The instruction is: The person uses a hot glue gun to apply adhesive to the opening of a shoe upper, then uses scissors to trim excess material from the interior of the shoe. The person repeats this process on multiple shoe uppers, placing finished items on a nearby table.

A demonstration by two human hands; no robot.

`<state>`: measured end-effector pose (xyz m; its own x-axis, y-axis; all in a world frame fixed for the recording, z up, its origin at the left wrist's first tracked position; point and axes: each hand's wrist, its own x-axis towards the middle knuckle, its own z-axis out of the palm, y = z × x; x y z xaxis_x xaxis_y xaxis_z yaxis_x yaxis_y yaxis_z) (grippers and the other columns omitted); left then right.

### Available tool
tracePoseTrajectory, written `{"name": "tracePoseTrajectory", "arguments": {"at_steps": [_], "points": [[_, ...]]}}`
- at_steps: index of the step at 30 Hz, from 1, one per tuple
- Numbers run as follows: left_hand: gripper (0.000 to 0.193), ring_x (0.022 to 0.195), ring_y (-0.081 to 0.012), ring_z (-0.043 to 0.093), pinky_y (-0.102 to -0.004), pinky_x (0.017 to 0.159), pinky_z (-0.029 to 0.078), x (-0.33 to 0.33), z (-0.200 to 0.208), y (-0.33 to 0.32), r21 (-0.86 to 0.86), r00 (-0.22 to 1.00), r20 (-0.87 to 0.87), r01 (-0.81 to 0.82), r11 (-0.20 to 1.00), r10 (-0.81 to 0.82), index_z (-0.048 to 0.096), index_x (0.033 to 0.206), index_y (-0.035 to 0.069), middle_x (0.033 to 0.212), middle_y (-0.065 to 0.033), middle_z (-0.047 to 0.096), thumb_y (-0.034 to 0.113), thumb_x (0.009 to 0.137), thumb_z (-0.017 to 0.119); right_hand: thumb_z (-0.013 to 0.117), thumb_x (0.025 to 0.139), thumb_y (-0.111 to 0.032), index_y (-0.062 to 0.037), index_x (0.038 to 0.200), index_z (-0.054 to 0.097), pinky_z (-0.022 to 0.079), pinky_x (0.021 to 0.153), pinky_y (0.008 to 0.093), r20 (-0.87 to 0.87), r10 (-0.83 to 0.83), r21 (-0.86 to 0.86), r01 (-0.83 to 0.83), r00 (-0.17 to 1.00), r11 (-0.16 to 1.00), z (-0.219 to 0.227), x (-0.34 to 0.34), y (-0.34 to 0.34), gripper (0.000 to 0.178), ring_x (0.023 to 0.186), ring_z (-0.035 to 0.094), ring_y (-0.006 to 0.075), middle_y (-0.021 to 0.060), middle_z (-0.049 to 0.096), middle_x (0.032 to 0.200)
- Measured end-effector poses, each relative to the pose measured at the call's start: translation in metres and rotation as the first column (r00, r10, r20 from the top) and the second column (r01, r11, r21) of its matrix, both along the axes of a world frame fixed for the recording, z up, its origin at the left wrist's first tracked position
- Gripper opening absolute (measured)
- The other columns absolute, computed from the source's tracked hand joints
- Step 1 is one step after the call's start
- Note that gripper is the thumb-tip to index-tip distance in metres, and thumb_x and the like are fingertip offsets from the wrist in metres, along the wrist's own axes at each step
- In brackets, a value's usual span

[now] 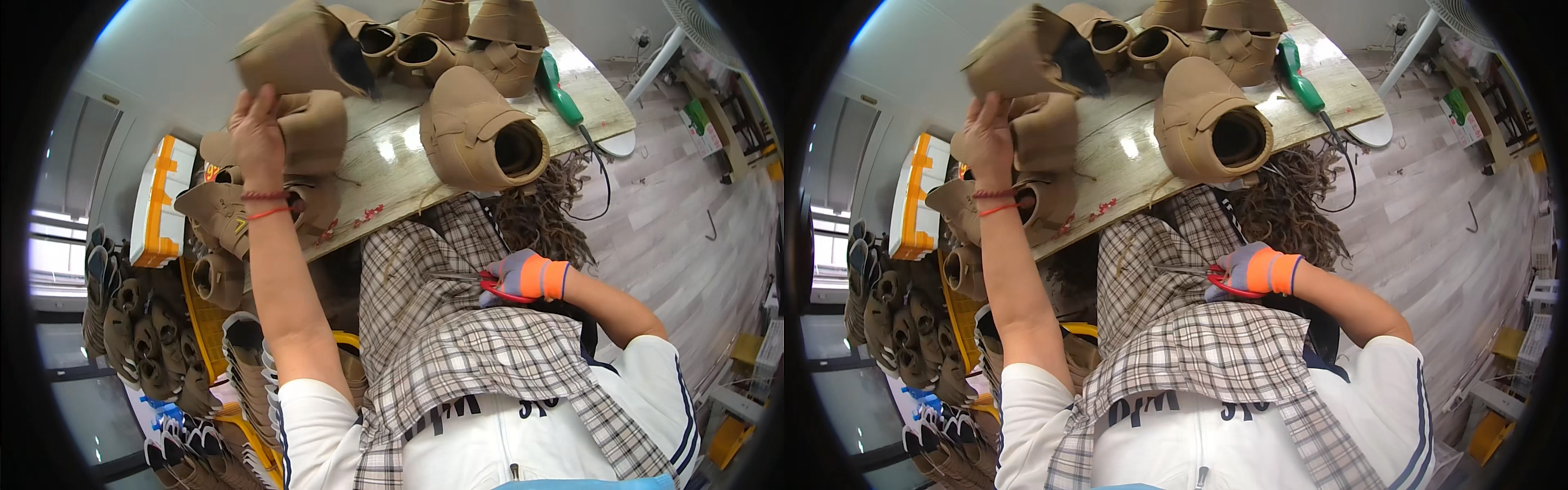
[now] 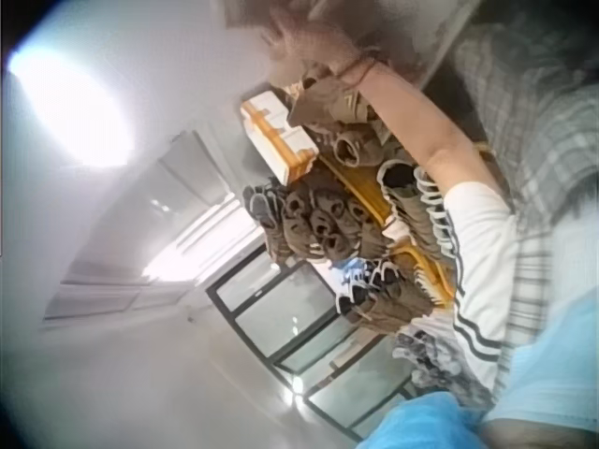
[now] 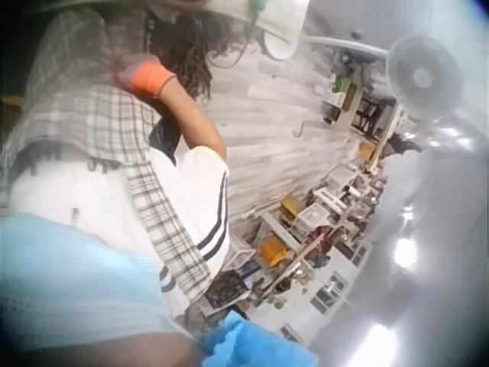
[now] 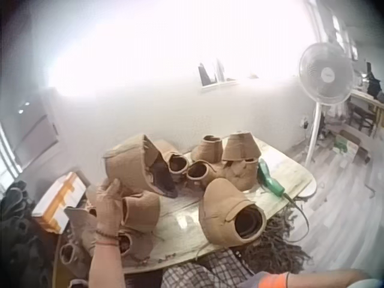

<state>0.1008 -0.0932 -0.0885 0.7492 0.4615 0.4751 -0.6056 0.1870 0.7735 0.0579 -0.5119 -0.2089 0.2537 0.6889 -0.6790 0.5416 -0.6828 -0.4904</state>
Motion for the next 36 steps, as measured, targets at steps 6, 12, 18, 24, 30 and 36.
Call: {"name": "tracePoseTrajectory", "arguments": {"at_steps": [6,12,18,24,30,36], "points": [[0.035,0.129,-0.0264,0.044,-0.0461,0.112,0.030,-0.149,-0.008,-0.055,-0.219,0.999,0.009,-0.048,0.974,0.051,0.050,0.126,0.003,0.140,-0.0125,0.046,0.012,0.093,0.058,0.073,0.077,-0.051,-0.0043,0.103,0.060,0.048,0.067,0.0304,-0.044,-0.278,0.342,0.276,0.960,0.898,-0.013,-0.004,-0.022,0.055,0.073,0.061,0.0212,0.0106,0.062,0.077],[0.051,0.129,-0.0237,0.046,-0.0419,0.111,0.035,-0.306,-0.134,-0.135,-0.521,0.939,-0.344,-0.199,0.830,0.010,0.046,0.136,0.000,0.139,-0.0107,0.050,0.008,0.088,0.061,0.079,0.076,-0.035,-0.0030,0.101,0.059,0.048,0.059,0.0345,0.051,-0.440,0.521,0.352,0.897,0.778,0.031,-0.007,0.001,0.046,0.065,0.060,0.0256,0.0124,0.063,0.078],[0.054,0.133,-0.0269,0.039,-0.0449,0.115,0.023,-0.336,-0.180,-0.182,-0.810,0.924,-0.306,-0.125,0.573,-0.231,0.043,0.138,0.002,0.142,-0.0119,0.046,0.012,0.086,0.052,0.075,0.071,-0.023,-0.0078,0.097,0.061,0.045,0.081,0.0409,0.467,-0.077,0.543,-0.217,0.881,0.811,-0.011,-0.012,0.054,0.033,0.088,0.060,0.0306,0.0111,0.063,0.090],[0.052,0.134,-0.0307,0.038,-0.0445,0.116,0.023,-0.324,-0.180,-0.163,-0.865,0.931,-0.312,-0.196,0.462,-0.188,0.043,0.137,0.001,0.141,-0.0166,0.047,0.016,0.087,0.043,0.076,0.068,-0.024,-0.0102,0.099,0.059,0.044,0.084,0.0412,0.556,-0.024,0.446,-0.274,0.831,0.852,-0.040,0.000,0.062,0.037,0.092,0.058,0.0301,0.0113,0.062,0.093],[0.039,0.118,-0.0256,0.053,-0.0396,0.106,0.038,-0.317,-0.213,-0.140,-0.768,0.859,-0.464,-0.268,0.581,-0.217,0.050,0.130,0.002,0.126,-0.0123,0.058,0.024,0.098,0.050,0.075,0.072,-0.027,-0.0107,0.101,0.060,0.043,0.087,0.0412,0.599,-0.016,0.432,-0.306,0.801,0.849,-0.052,0.000,0.071,0.037,0.092,0.059,0.0286,0.0099,0.061,0.093],[0.042,0.098,-0.0185,0.061,-0.0321,0.087,0.052,-0.283,-0.237,-0.114,-0.705,0.751,-0.622,-0.414,0.576,-0.221,0.056,0.122,0.003,0.110,-0.0033,0.061,0.004,0.083,0.072,0.075,0.072,-0.027,-0.0121,0.099,0.060,0.044,0.087,0.0412,0.566,-0.021,0.420,-0.267,0.824,0.868,-0.050,-0.004,0.080,0.035,0.092,0.058,0.0283,0.0096,0.061,0.094]]}}
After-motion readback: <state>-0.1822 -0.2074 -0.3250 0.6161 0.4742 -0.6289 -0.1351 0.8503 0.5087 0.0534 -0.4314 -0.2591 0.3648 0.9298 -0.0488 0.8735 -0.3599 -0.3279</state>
